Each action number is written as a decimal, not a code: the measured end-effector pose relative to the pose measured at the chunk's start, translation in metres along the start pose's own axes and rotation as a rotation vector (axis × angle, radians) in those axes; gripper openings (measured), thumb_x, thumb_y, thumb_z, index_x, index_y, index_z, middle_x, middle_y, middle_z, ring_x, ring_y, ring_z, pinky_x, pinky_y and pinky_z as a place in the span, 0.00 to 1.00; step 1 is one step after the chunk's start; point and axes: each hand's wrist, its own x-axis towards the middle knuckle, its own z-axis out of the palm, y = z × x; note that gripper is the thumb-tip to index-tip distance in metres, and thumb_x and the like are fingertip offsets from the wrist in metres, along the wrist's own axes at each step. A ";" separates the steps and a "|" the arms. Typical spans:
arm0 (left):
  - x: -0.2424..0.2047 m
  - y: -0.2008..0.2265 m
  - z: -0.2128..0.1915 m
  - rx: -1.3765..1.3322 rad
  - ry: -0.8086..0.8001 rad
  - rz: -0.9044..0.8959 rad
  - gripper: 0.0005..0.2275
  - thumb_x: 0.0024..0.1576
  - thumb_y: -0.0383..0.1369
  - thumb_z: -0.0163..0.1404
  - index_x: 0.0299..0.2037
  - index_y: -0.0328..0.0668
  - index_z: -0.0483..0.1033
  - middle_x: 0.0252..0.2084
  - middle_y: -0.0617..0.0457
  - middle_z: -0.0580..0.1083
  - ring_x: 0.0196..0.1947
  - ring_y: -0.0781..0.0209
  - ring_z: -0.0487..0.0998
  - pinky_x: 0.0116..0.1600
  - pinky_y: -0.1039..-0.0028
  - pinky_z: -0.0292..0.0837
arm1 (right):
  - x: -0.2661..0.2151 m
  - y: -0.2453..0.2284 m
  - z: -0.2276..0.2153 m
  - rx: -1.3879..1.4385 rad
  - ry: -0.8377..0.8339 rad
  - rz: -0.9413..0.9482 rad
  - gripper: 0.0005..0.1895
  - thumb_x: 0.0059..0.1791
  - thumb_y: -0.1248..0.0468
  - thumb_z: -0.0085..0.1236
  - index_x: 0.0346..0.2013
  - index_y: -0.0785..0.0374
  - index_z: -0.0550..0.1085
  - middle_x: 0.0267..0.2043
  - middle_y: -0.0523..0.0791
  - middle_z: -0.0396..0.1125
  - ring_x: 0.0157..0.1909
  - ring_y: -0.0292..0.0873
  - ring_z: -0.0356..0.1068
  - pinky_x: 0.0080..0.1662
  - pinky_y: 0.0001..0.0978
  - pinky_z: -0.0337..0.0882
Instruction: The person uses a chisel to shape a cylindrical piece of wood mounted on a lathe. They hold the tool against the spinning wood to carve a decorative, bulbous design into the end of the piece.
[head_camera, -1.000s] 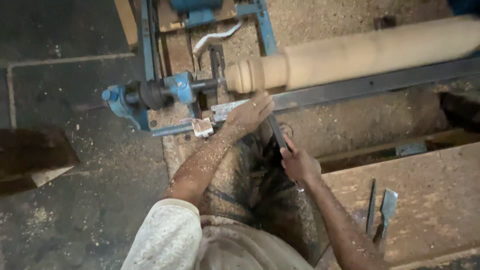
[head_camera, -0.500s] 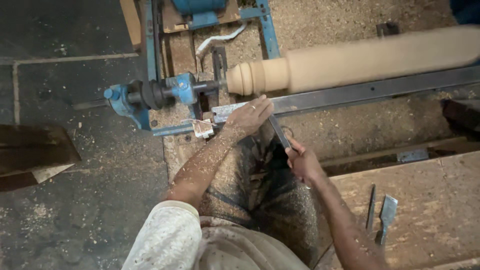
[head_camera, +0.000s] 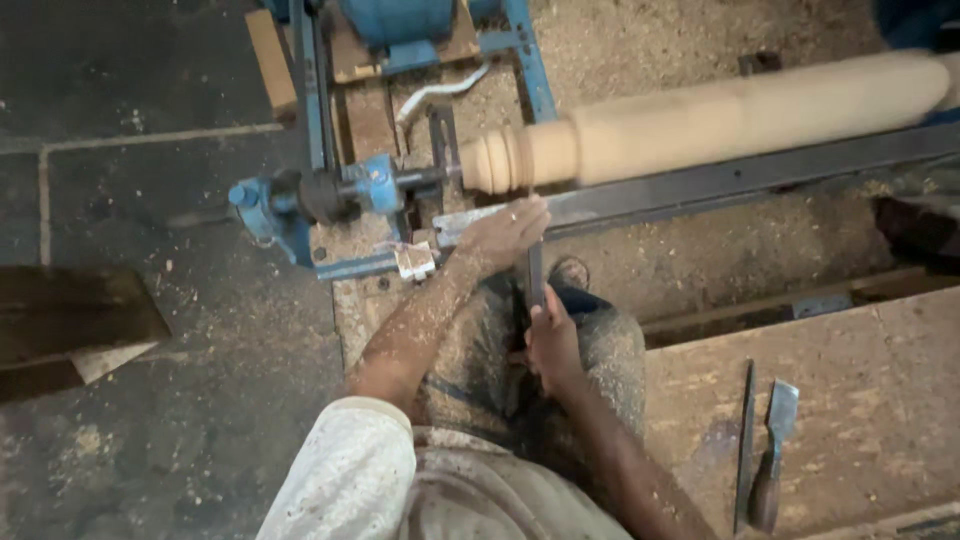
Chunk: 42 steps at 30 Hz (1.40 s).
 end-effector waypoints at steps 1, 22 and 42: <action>0.006 -0.003 0.000 0.029 0.019 0.018 0.18 0.62 0.34 0.49 0.60 0.33 0.71 0.64 0.40 0.70 0.67 0.45 0.69 0.69 0.63 0.69 | 0.001 -0.003 0.002 -0.054 0.030 -0.038 0.27 0.55 0.60 0.42 0.71 0.47 0.61 0.18 0.39 0.57 0.13 0.35 0.52 0.16 0.30 0.53; 0.008 0.007 -0.019 0.205 -0.035 0.055 0.21 0.63 0.32 0.43 0.66 0.30 0.67 0.64 0.39 0.69 0.69 0.44 0.66 0.75 0.65 0.62 | 0.048 -0.067 -0.107 -0.728 -0.160 0.057 0.29 0.57 0.56 0.47 0.74 0.36 0.60 0.19 0.37 0.61 0.15 0.33 0.56 0.20 0.29 0.58; 0.047 0.018 0.002 -0.056 -0.088 0.092 0.21 0.56 0.30 0.47 0.60 0.34 0.72 0.65 0.43 0.70 0.68 0.48 0.69 0.70 0.65 0.67 | 0.014 0.012 -0.075 -0.089 -0.052 -0.054 0.33 0.54 0.64 0.44 0.75 0.52 0.54 0.25 0.42 0.64 0.19 0.36 0.60 0.21 0.32 0.62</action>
